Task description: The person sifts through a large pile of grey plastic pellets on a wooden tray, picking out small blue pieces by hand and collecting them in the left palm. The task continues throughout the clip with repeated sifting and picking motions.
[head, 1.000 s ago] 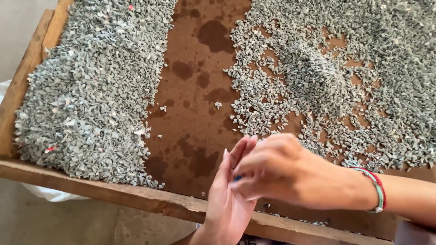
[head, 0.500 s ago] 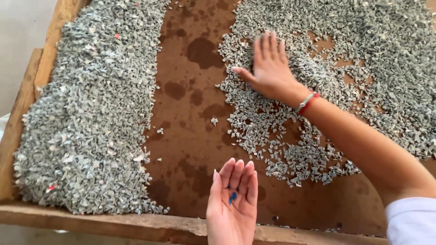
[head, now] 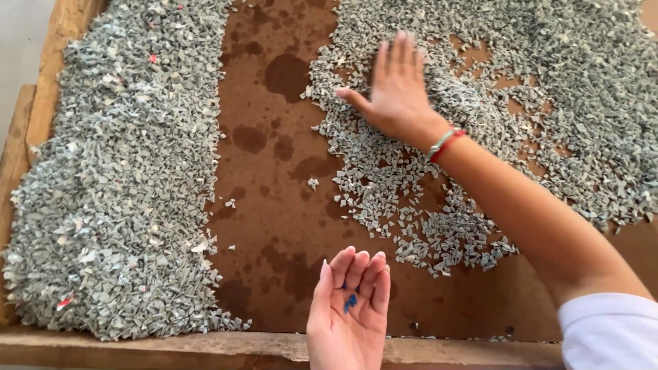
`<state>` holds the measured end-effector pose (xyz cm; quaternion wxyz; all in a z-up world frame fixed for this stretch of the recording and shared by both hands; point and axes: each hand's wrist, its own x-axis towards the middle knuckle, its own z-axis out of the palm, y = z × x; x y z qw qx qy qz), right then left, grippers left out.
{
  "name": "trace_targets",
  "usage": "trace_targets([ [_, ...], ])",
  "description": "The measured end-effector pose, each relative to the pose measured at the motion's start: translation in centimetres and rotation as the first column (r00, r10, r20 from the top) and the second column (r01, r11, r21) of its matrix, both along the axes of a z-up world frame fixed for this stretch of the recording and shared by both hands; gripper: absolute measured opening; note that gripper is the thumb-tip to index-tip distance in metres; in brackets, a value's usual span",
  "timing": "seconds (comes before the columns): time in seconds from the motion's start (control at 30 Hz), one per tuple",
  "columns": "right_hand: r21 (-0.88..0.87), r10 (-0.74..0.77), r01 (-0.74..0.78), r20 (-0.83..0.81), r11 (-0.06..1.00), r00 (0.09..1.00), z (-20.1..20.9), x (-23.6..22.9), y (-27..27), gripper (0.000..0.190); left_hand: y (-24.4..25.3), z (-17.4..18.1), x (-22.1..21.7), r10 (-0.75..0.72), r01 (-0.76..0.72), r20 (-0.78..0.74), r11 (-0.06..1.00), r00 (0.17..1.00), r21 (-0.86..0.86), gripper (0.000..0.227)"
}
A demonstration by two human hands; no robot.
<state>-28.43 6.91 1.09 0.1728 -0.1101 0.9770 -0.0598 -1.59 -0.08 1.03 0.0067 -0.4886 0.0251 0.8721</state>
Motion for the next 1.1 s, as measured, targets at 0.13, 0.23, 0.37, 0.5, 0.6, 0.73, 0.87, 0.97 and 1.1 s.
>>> trace_targets([
  [0.13,-0.052,0.134,-0.136,-0.039,0.989,0.990,-1.9,0.0,-1.5,0.100,-0.1,0.8,-0.2,-0.016,0.017,0.031,1.000,0.999,-0.020,0.043],
  [0.23,-0.063,0.238,-0.246,-0.112,0.967,0.965,-3.4,0.4,-2.2,0.104,-0.2,0.6,-0.1,-0.033,0.034,0.039,0.999,0.999,-0.021,0.042],
  [0.37,-0.070,0.360,-0.390,-0.264,0.918,0.895,-4.2,2.4,-2.5,0.107,-0.2,-0.4,0.3,-0.020,0.021,0.016,0.999,1.000,-0.040,0.040],
  [0.5,0.002,0.487,-0.495,-0.182,0.869,0.854,-2.9,5.5,-2.7,0.112,-0.2,-1.5,0.8,-0.026,0.024,-0.029,0.998,0.999,-0.052,0.038],
  [0.6,0.049,0.614,-0.661,-0.426,0.748,0.664,-4.4,8.3,-1.2,0.112,-0.3,-2.0,1.1,-0.025,0.024,-0.028,0.999,0.999,-0.047,0.035],
  [0.73,0.008,0.703,-0.775,-0.427,0.632,0.568,-2.0,12.1,1.5,0.099,-0.3,-2.6,1.7,-0.018,0.015,-0.081,0.999,0.997,-0.035,0.033],
  [0.87,0.163,0.847,-0.903,-0.443,0.398,0.294,-0.5,13.4,5.5,0.074,-0.3,-2.4,1.7,-0.009,0.005,-0.117,0.999,0.993,-0.036,0.032],
  [0.97,0.085,0.809,-0.891,-0.463,0.446,0.361,-0.3,12.8,7.7,0.083,-0.2,-2.1,1.8,-0.008,0.003,-0.121,0.999,0.993,-0.045,0.031],
  [1.1,0.252,0.677,-0.637,-0.411,0.729,0.611,-0.4,10.8,9.7,0.112,-0.2,-1.8,1.8,-0.006,-0.002,-0.123,0.998,0.992,-0.062,0.031],
])
